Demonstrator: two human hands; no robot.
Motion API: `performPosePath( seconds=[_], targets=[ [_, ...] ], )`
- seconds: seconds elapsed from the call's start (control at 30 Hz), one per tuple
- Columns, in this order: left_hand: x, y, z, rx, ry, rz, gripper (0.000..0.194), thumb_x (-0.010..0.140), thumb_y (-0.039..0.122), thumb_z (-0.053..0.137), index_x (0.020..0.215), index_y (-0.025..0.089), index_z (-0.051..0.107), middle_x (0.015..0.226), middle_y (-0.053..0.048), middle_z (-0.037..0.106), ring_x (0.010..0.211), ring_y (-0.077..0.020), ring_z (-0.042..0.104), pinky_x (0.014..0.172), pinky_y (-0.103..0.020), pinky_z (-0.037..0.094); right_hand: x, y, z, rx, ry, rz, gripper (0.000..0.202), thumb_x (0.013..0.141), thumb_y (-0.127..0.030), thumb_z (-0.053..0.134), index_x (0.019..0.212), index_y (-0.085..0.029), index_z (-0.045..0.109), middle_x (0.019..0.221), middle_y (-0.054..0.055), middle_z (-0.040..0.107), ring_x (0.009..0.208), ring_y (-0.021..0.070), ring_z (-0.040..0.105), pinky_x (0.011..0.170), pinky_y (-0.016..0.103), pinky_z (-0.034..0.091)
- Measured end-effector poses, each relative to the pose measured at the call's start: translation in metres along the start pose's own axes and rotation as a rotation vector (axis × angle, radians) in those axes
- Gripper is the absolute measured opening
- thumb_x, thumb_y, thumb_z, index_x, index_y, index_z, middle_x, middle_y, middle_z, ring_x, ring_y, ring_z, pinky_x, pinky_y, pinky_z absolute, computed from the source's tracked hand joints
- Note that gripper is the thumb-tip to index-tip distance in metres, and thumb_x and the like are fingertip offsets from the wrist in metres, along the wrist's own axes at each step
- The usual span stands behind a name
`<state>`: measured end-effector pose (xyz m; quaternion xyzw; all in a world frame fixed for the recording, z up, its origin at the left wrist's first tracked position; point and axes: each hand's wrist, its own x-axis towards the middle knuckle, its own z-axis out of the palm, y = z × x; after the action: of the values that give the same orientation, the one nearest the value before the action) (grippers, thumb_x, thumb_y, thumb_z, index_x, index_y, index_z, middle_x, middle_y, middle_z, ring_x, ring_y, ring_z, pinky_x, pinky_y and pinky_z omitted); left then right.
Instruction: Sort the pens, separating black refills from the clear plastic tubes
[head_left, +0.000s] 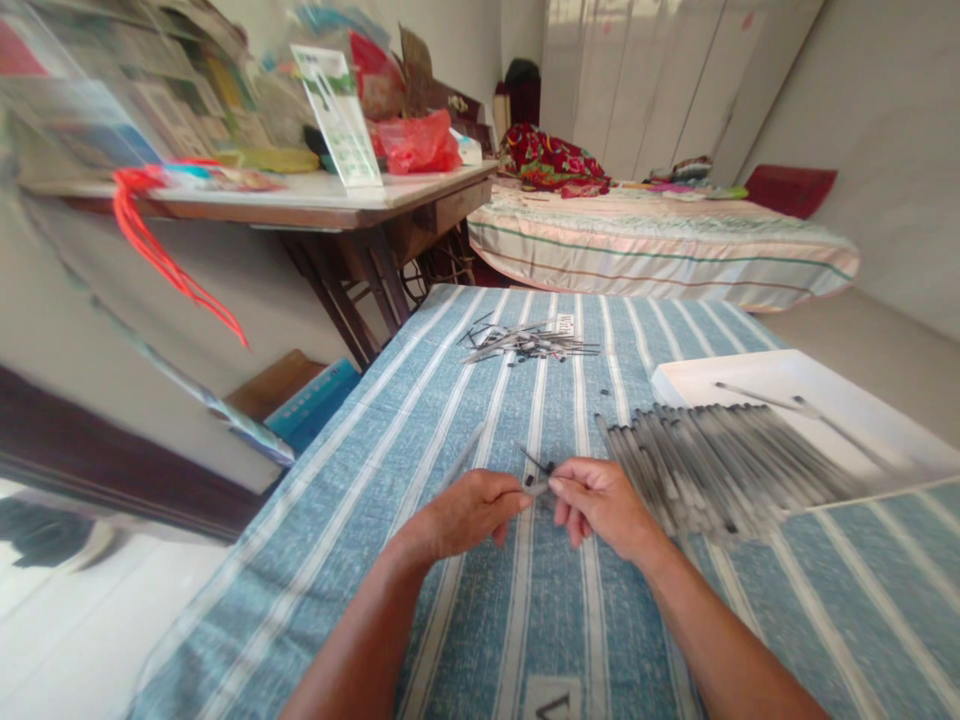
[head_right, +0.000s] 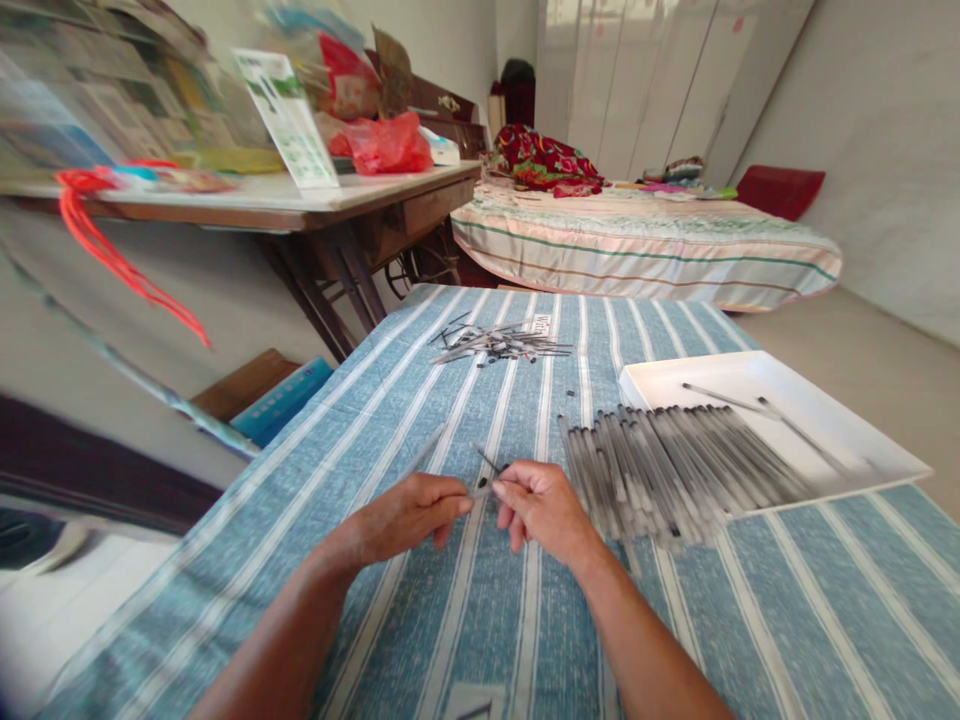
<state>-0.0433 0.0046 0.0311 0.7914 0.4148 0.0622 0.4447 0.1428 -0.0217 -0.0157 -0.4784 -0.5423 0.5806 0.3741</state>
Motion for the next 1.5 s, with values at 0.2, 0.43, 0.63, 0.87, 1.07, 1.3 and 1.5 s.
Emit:
performPosePath(
  seconds=[0.2,0.43,0.63,0.87,1.07,1.3,1.5],
  targets=[
    [-0.004,-0.007,-0.012,0.071,0.065,-0.053,0.029,0.08,0.033,0.039,0.063,0.016,0.056,0.056,0.003,0.056,0.053,-0.0098,0.049,0.054,-0.02,0.036,0.001,0.002,-0.016,0.044,0.136,-0.002,0.024,0.075,-0.038,0.053,0.068,-0.015,0.05,0.051,-0.002,0.059,0.03,0.0066,0.049,0.03,0.015,0.028],
    [-0.006,-0.021,-0.027,0.282,0.326,-0.238,0.025,0.076,0.035,0.044,0.073,0.018,0.062,0.059,0.002,0.056,0.059,-0.0133,0.051,0.054,-0.022,0.035,0.002,0.003,-0.032,0.152,0.472,0.061,0.015,0.068,-0.031,0.054,0.068,-0.016,0.049,0.048,-0.002,0.058,0.026,0.0066,0.044,0.027,0.016,0.026],
    [0.001,-0.021,-0.022,0.53,0.49,-0.448,0.028,0.079,0.036,0.04,0.071,0.019,0.061,0.068,-0.004,0.062,0.064,-0.0176,0.056,0.055,-0.025,0.033,0.001,0.007,-0.026,-0.076,0.502,0.1,0.016,0.073,-0.033,0.049,0.066,-0.018,0.05,0.047,-0.003,0.056,0.024,0.0078,0.042,0.026,0.017,0.023],
    [0.004,-0.022,-0.023,0.68,0.543,-0.549,0.031,0.078,0.039,0.039,0.08,0.018,0.06,0.086,-0.011,0.063,0.076,-0.0248,0.06,0.058,-0.028,0.037,-0.008,-0.007,-0.027,-1.045,0.502,0.11,0.025,0.078,-0.036,0.047,0.065,-0.02,0.061,0.063,0.005,0.066,0.062,0.0189,0.062,0.053,0.025,0.039],
    [0.005,-0.023,-0.024,0.702,0.562,-0.553,0.028,0.077,0.039,0.04,0.083,0.018,0.058,0.089,-0.01,0.062,0.079,-0.0258,0.06,0.058,-0.028,0.037,-0.013,-0.019,-0.041,-1.392,0.481,0.388,0.026,0.08,-0.034,0.046,0.085,-0.018,0.065,0.08,0.015,0.068,0.075,0.0268,0.065,0.058,0.031,0.044],
    [0.011,-0.016,-0.006,0.595,0.694,-0.343,0.033,0.083,0.042,0.036,0.071,0.019,0.056,0.077,-0.004,0.06,0.067,-0.016,0.056,0.057,-0.024,0.034,-0.01,-0.019,-0.033,-1.416,0.422,0.338,0.025,0.08,-0.024,0.046,0.088,-0.012,0.065,0.08,0.018,0.068,0.073,0.0277,0.065,0.058,0.032,0.045],
    [0.019,-0.006,0.016,0.367,0.65,-0.072,0.027,0.081,0.034,0.042,0.065,0.017,0.056,0.067,-0.002,0.056,0.064,-0.0135,0.052,0.061,-0.023,0.036,-0.009,-0.017,-0.033,-1.348,0.411,0.346,0.024,0.077,-0.023,0.046,0.076,-0.013,0.068,0.08,0.018,0.068,0.074,0.0271,0.065,0.056,0.029,0.042]
  ],
)
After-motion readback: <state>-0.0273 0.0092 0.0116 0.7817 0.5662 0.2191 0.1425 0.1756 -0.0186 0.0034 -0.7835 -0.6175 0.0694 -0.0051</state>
